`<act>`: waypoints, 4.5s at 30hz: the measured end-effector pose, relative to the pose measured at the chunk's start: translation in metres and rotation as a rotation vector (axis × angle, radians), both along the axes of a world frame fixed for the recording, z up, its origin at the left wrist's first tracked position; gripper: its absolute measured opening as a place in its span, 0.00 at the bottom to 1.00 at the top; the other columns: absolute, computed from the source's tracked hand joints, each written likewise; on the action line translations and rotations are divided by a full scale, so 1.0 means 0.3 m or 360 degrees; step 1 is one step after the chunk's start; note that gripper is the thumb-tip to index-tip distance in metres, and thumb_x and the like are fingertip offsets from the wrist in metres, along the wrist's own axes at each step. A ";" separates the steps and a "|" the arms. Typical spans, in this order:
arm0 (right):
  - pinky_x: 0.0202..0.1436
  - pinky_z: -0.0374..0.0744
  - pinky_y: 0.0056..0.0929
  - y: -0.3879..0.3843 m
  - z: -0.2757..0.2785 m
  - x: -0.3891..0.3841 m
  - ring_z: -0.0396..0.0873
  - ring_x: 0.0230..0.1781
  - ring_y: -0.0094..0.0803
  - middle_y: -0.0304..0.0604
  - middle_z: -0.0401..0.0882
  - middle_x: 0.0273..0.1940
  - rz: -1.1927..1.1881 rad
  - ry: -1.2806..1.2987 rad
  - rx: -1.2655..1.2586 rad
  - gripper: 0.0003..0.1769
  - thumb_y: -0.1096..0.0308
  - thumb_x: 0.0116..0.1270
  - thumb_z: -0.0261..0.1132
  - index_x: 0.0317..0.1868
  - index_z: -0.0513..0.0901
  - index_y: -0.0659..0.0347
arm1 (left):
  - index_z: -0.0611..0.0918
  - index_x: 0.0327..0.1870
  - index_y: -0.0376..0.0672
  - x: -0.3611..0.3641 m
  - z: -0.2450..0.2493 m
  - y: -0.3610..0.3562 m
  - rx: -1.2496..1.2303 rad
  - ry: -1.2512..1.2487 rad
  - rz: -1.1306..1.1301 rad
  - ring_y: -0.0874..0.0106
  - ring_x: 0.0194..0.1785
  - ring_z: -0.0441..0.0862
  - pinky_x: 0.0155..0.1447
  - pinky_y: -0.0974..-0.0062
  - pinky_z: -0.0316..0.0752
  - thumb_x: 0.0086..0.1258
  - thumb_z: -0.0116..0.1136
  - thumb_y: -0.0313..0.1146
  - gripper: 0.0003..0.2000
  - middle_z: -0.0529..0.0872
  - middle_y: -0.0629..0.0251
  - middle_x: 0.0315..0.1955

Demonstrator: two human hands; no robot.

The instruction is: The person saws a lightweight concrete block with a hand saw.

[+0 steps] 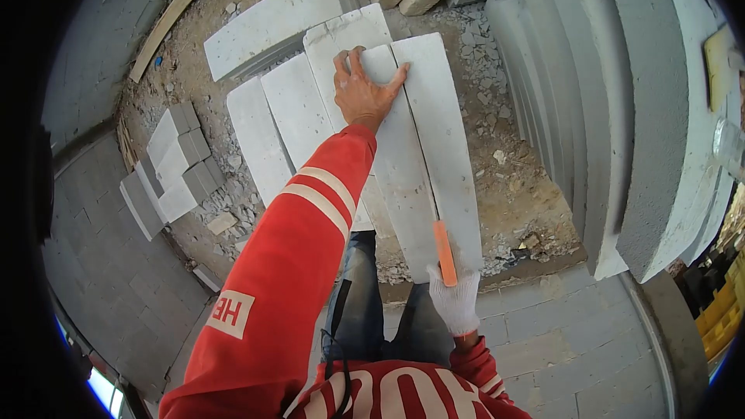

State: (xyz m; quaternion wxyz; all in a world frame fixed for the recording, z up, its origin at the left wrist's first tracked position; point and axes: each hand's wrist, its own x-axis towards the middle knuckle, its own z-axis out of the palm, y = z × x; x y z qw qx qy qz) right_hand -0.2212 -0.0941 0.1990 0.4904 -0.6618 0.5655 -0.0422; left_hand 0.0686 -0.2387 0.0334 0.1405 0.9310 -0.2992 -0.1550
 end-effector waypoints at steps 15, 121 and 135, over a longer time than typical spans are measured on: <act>0.37 0.82 0.32 0.008 -0.045 -0.066 0.82 0.30 0.39 0.53 0.87 0.39 0.0022 -0.0047 0.0239 0.31 0.72 0.65 0.72 0.69 0.79 0.67 | 0.74 0.69 0.46 0.023 0.002 -0.029 -0.0083 -0.0049 -0.0029 0.48 0.66 0.78 0.58 0.50 0.85 0.54 0.70 0.74 0.48 0.68 0.58 0.70; 0.40 0.84 0.37 0.104 -0.142 -0.066 0.85 0.33 0.51 0.57 0.87 0.43 -0.0092 -0.0054 0.0248 0.30 0.74 0.64 0.70 0.67 0.79 0.72 | 0.85 0.68 0.62 -0.580 -0.177 -0.152 0.1488 -0.0073 -0.2369 0.62 0.75 0.75 0.78 0.48 0.57 0.71 0.51 0.69 0.32 0.84 0.69 0.68; 0.48 0.84 0.35 -0.108 -0.274 0.119 0.90 0.45 0.43 0.55 0.89 0.49 -0.0100 -0.0150 -0.0067 0.24 0.74 0.68 0.68 0.65 0.83 0.68 | 0.86 0.68 0.57 -0.565 -0.128 -0.167 0.1398 0.0039 -0.2437 0.61 0.71 0.78 0.73 0.50 0.64 0.73 0.51 0.68 0.32 0.86 0.70 0.66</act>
